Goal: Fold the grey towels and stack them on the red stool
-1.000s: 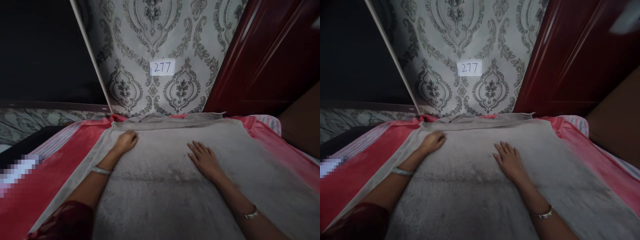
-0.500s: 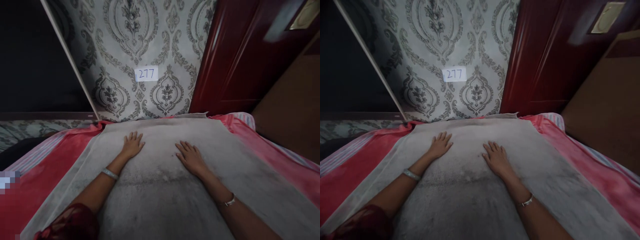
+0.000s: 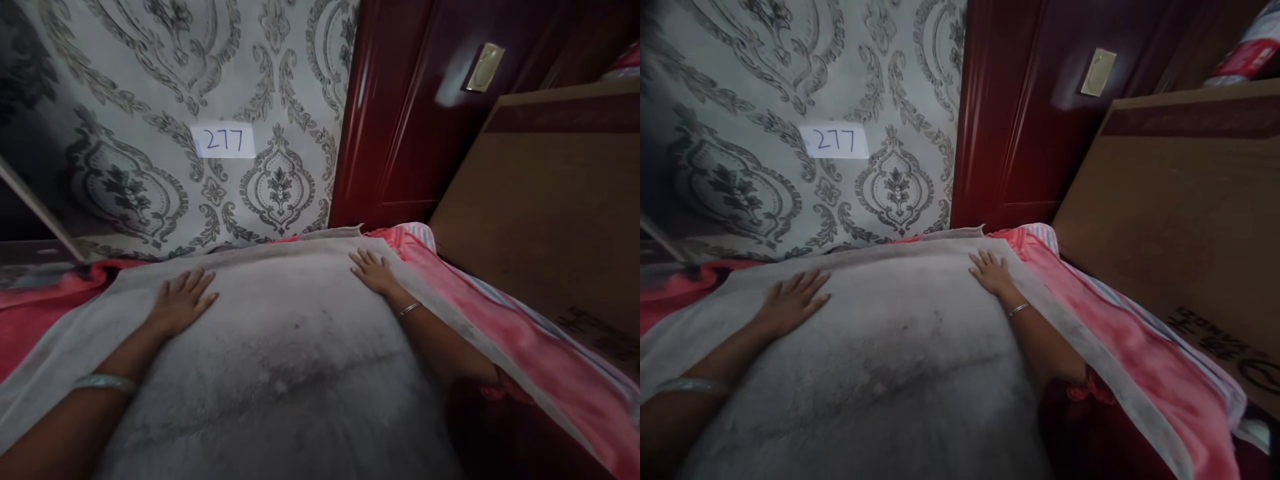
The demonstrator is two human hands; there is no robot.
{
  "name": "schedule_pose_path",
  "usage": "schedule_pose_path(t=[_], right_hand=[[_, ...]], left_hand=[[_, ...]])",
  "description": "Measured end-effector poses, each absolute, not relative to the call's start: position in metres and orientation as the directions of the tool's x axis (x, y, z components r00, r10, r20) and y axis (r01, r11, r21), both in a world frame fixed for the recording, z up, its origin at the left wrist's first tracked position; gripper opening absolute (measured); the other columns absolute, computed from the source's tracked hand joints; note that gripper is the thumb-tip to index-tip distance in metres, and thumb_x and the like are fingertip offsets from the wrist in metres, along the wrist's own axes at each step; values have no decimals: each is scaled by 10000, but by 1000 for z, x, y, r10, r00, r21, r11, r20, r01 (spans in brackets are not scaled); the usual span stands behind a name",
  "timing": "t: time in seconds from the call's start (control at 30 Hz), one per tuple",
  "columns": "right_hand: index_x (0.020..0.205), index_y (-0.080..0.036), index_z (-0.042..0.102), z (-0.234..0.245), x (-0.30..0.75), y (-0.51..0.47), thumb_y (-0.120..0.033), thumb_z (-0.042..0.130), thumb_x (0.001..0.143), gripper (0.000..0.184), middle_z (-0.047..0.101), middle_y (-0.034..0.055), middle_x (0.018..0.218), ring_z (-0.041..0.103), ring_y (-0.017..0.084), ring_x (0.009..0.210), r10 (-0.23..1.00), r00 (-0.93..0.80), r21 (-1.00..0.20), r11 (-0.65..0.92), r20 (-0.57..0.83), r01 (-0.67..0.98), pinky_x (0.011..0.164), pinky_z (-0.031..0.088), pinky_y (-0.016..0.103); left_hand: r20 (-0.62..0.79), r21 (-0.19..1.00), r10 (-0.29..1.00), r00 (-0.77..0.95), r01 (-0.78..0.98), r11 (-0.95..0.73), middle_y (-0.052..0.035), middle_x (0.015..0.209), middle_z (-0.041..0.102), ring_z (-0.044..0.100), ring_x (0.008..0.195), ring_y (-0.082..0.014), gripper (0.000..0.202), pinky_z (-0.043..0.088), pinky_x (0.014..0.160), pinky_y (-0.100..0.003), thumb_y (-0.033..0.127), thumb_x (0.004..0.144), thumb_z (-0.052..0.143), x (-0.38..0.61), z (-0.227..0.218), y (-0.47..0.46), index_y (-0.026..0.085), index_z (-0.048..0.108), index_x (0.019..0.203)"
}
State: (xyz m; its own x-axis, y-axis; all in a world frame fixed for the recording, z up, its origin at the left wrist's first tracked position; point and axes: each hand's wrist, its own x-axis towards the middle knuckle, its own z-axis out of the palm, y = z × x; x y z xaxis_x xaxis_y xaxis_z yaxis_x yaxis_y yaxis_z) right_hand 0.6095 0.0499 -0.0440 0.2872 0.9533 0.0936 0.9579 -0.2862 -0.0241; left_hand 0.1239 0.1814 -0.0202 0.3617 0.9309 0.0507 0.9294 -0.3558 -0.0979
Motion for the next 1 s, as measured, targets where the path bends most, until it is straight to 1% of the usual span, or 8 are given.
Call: schedule_pose_path(t=[0.17,0.4,0.6,0.7,0.77,0.87,0.93,1.0], right_hand=[[1642,-300,197,-55,662,67,-526,179,1054,629,124,49,1711,128,286,1566,914,389,-53,-385,117,921,1212,155,641],[1630,-284,260,-69,706,82,-561,163,1038,661,216,80,1693,197,325,1546,878,458,-115,-445,138,888,1186,197,678],[1631,-229,259,-56,698,80,-525,187,1044,661,184,96,1697,200,325,1546,866,495,-129,-484,73,866,1199,190,660],[1615,-201,311,-40,684,70,-530,192,1043,670,234,122,1679,236,362,1530,860,510,-102,-508,-5,855,1180,206,689],[1610,-216,330,-33,666,52,-549,183,1041,676,278,124,1664,256,379,1521,882,470,-95,-471,-30,877,1168,215,710],[1622,-292,293,-33,618,2,-555,174,1044,646,278,74,1670,239,359,1531,947,319,-81,-315,40,946,1180,225,688],[1620,-330,290,-40,578,-41,-567,187,1048,628,257,45,1679,215,335,1543,980,181,-60,-176,79,983,1201,221,643],[1621,-353,278,-48,541,-80,-586,212,1049,621,236,38,1685,217,316,1544,998,51,-73,-48,44,996,1206,238,602]], left_hand=[[55,-92,976,211,974,-205,-49,1710,160,192,1545,-388,647,228,1193,-639,491,1015,244,97,-14,217,257,259,1618],[102,-45,995,4,999,1,-39,1707,203,267,1482,-467,750,271,1139,-690,625,980,153,103,-11,213,253,241,1625],[106,-11,994,13,1000,-12,-81,1694,239,287,1451,-505,765,277,1120,-696,635,966,180,103,-9,208,239,294,1610],[127,13,992,24,1000,-26,-106,1682,264,304,1430,-518,750,292,1102,-701,622,971,203,104,-10,205,228,320,1599],[144,33,988,48,998,-53,-129,1667,288,310,1417,-529,748,284,1093,-716,617,979,204,105,-9,201,204,337,1588],[143,59,986,88,994,-98,-163,1640,325,328,1402,-524,729,280,1089,-720,587,999,202,107,-2,195,164,358,1571],[82,66,993,84,994,-90,-167,1662,279,294,1435,-512,722,259,1119,-699,569,1007,217,106,7,194,151,328,1585],[-22,62,997,75,995,-73,-160,1695,191,225,1493,-479,738,196,1172,-672,568,1009,212,105,16,194,146,259,1612]])
